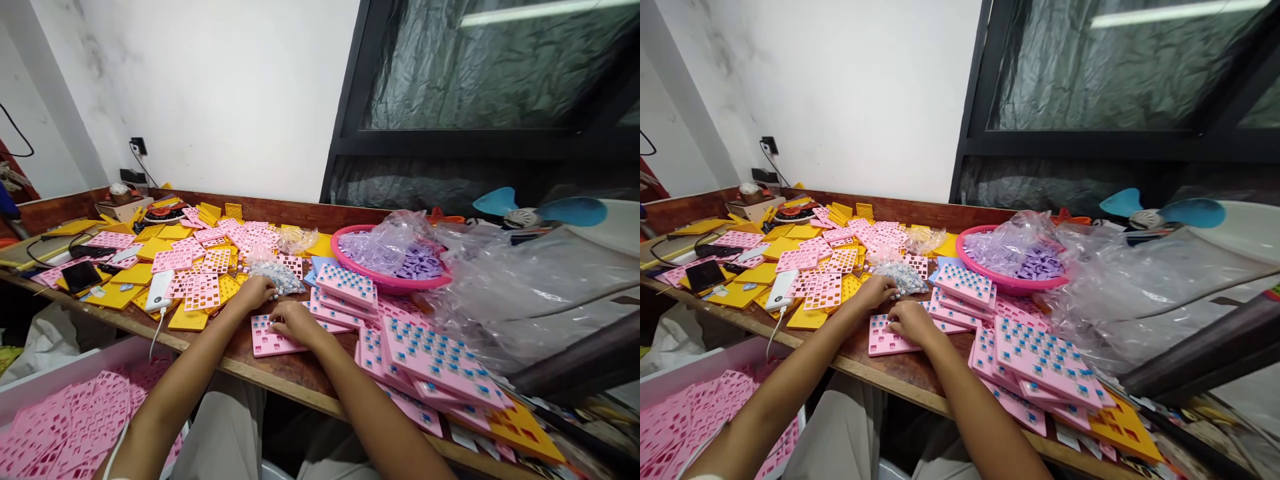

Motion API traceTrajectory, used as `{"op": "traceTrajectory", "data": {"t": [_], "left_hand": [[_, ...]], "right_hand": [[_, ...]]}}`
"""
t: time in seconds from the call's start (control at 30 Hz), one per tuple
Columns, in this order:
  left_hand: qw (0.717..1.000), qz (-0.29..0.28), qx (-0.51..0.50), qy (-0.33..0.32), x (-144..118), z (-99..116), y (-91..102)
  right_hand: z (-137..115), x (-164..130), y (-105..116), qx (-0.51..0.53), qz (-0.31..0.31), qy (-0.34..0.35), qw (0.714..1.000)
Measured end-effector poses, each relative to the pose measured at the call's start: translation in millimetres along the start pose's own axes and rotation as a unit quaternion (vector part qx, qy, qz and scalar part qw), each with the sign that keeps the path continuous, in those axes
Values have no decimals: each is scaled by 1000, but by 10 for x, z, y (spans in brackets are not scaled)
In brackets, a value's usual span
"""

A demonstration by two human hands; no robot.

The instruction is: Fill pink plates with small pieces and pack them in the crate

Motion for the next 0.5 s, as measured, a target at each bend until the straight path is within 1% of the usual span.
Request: {"op": "traceTrajectory", "data": {"t": [0.1, 0.2, 0.27, 0.37, 0.5], "left_hand": [[1000, -18, -8, 2, 45, -39, -195], [999, -34, -29, -2, 3, -123, -279], [998, -43, -47, -11, -37, -176, -276], [996, -56, -68, -22, -80, -215, -246], [995, -63, -73, -26, -99, -185, -159]], "right_hand": [[2, 13, -69, -10, 5, -5, 1000], [20, 20, -94, -5, 10, -14, 1000], [17, 24, -87, 5, 10, -9, 1000], [-11, 26, -72, 15, -5, 7, 1000], [-66, 30, -55, -8, -6, 21, 1000]]}}
Point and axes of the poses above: each hand's wrist, its own x-axis towards the middle knuckle, its own y-axis out of the back of the hand, z = x × y, the point moved 5 cm from there along x, towards the middle knuckle, and after that the axes turned 3 degrees about x, right-handed, at the moved point
